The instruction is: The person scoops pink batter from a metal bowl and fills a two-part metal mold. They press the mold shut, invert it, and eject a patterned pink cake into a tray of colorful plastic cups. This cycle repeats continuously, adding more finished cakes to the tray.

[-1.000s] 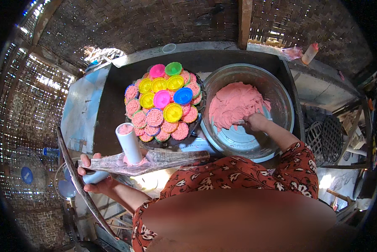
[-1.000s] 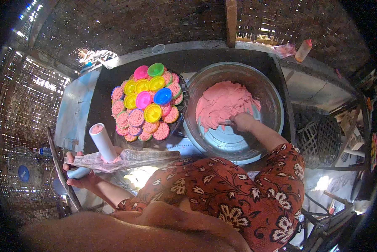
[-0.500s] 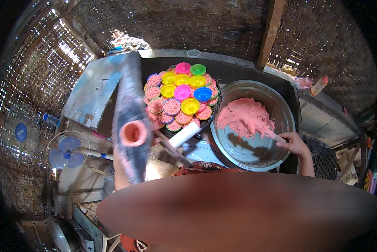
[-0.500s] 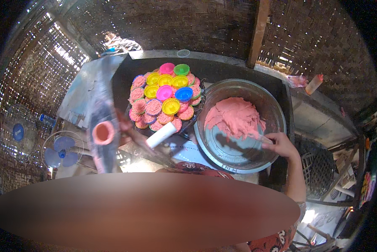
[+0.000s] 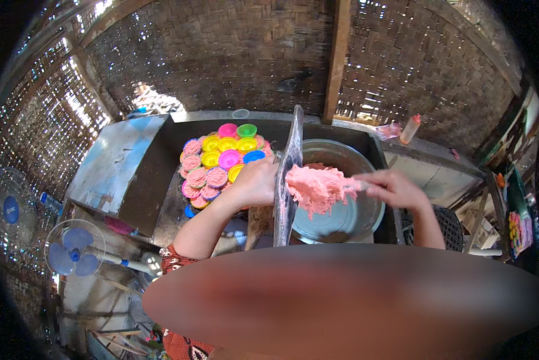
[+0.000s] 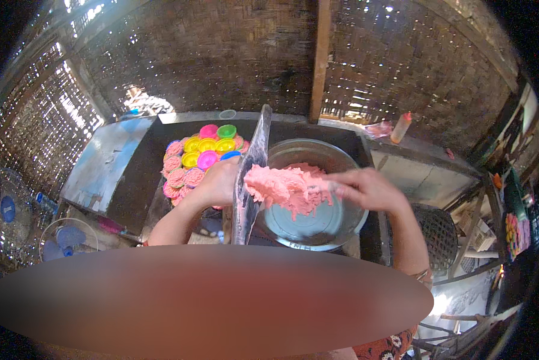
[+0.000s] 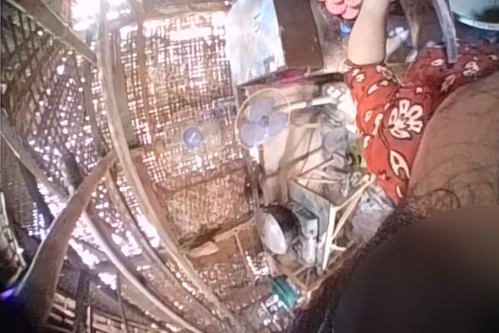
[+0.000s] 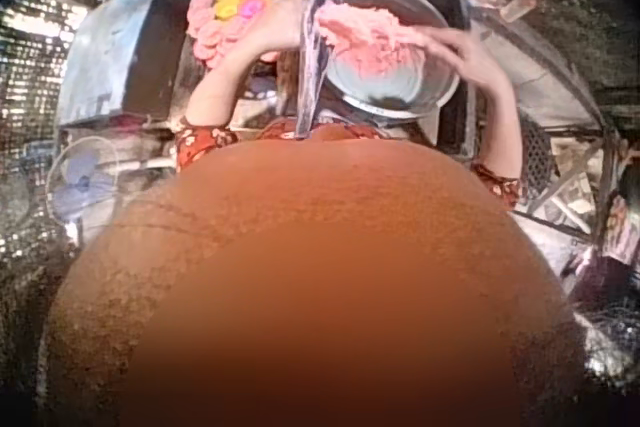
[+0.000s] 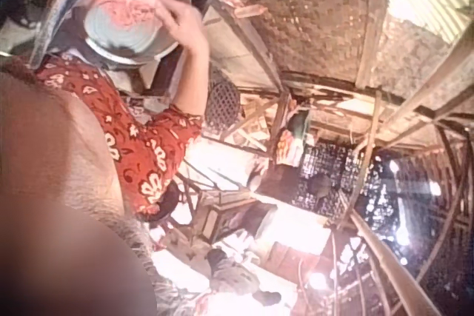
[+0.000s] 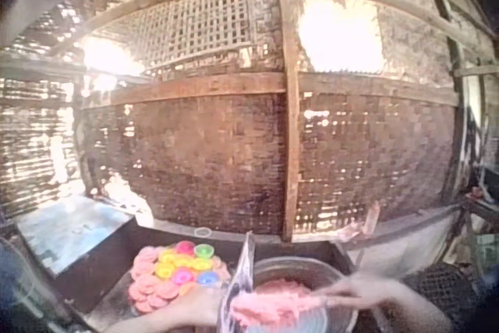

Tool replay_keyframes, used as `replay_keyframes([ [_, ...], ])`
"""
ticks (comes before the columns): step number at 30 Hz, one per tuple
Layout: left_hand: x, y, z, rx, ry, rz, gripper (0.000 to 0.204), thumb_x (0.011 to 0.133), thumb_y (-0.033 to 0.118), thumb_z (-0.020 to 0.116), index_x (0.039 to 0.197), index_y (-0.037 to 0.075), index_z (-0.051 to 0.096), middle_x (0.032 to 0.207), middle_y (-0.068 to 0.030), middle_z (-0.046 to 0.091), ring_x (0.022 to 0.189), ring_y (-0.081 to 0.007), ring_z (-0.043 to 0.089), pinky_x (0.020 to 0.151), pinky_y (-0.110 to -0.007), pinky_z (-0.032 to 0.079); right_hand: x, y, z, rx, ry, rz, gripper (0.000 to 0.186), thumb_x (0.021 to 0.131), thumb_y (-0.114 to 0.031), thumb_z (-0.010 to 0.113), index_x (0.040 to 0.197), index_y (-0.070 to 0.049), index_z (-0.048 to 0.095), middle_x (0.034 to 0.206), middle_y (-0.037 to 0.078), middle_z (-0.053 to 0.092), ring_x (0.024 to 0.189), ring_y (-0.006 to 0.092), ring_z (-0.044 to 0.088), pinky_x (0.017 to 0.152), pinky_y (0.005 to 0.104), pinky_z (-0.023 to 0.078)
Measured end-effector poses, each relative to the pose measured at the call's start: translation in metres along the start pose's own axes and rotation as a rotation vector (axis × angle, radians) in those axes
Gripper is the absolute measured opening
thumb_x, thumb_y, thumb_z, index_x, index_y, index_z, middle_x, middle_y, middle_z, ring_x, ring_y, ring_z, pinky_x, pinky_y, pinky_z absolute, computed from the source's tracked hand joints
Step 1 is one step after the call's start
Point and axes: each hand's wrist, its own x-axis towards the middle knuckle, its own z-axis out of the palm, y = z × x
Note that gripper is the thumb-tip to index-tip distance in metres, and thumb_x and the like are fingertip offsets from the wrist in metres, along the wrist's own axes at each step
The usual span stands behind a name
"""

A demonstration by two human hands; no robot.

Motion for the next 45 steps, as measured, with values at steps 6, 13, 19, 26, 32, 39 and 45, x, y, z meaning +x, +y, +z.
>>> replay_keyframes([
  [6, 0.021, 0.028, 0.003, 0.090, -0.035, -0.085, 0.036, 0.068, 0.036, 0.061, 0.093, 0.010, 0.062, 0.089, -0.0173, 0.060, 0.083, -0.0342, 0.058, 0.070, -0.041, 0.048, 0.034, -0.090, -0.042, -0.804, -0.069, 0.071, 0.033, 0.075, -0.027, 0.058, 0.106, -0.015, 0.061, 0.071, 0.008, 0.057, 0.074, 0.0249, 0.060, 0.062, 0.0376, 0.045],
  [13, 0.039, -0.007, 0.023, -0.049, -0.073, -0.082, 0.045, 0.067, 0.043, 0.060, 0.097, 0.009, 0.062, 0.096, -0.0185, 0.060, 0.088, -0.0353, 0.057, 0.075, -0.041, 0.046, 0.040, -0.081, 0.028, -1.344, 0.447, -0.556, 0.025, 0.073, -0.019, 0.052, 0.094, -0.006, 0.058, 0.076, 0.003, 0.053, 0.060, 0.0120, 0.047, 0.050, 0.0252, 0.031],
  [19, 0.048, -0.029, 0.022, -0.065, -0.184, -0.196, 0.050, 0.070, 0.044, 0.056, 0.111, 0.013, 0.057, 0.104, -0.0170, 0.059, 0.095, -0.0348, 0.056, 0.081, -0.040, 0.045, 0.012, -0.061, -0.004, -1.106, 0.423, -0.319, 0.019, 0.076, -0.020, 0.058, 0.093, -0.012, 0.059, 0.072, 0.001, 0.054, 0.060, 0.0136, 0.052, 0.050, 0.0278, 0.037],
  [26, 0.057, -0.044, 0.033, -0.115, -0.064, -0.137, 0.038, 0.072, 0.029, 0.059, 0.105, 0.011, 0.060, 0.104, -0.0121, 0.061, 0.096, -0.0273, 0.058, 0.082, -0.035, 0.044, -0.001, -0.053, -0.039, -0.682, 0.392, 0.017, 0.025, 0.076, -0.030, 0.062, 0.088, -0.009, 0.060, 0.067, 0.007, 0.058, 0.061, 0.0259, 0.058, 0.053, 0.0375, 0.044],
  [32, 0.057, -0.020, 0.025, 0.024, -0.080, -0.146, 0.050, 0.067, 0.049, 0.059, 0.101, 0.012, 0.061, 0.097, -0.0178, 0.061, 0.089, -0.0348, 0.058, 0.076, -0.042, 0.047, 0.006, -0.050, -0.053, -0.683, 0.004, 0.215, 0.025, 0.081, -0.034, 0.054, 0.080, -0.010, 0.060, 0.062, 0.013, 0.057, 0.061, 0.0326, 0.058, 0.053, 0.0434, 0.044],
  [39, 0.050, -0.006, 0.036, 0.008, 0.007, -0.098, 0.049, 0.067, 0.049, 0.060, 0.096, 0.010, 0.063, 0.097, -0.0187, 0.060, 0.089, -0.0352, 0.058, 0.078, -0.041, 0.046, 0.043, -0.061, -0.020, -0.714, 0.015, 0.141, 0.020, 0.078, -0.030, 0.055, 0.081, -0.011, 0.063, 0.062, 0.011, 0.057, 0.060, 0.0296, 0.058, 0.052, 0.0425, 0.043],
  [45, 0.060, -0.013, 0.026, -0.069, -0.173, -0.143, 0.048, 0.067, 0.047, 0.060, 0.099, 0.011, 0.062, 0.097, -0.0176, 0.061, 0.090, -0.0345, 0.058, 0.077, -0.040, 0.046, 0.048, -0.053, 0.020, -1.171, 0.459, -0.492, 0.033, 0.068, -0.018, 0.058, 0.099, -0.009, 0.061, 0.074, 0.001, 0.053, 0.061, 0.0124, 0.050, 0.051, 0.0261, 0.034],
])
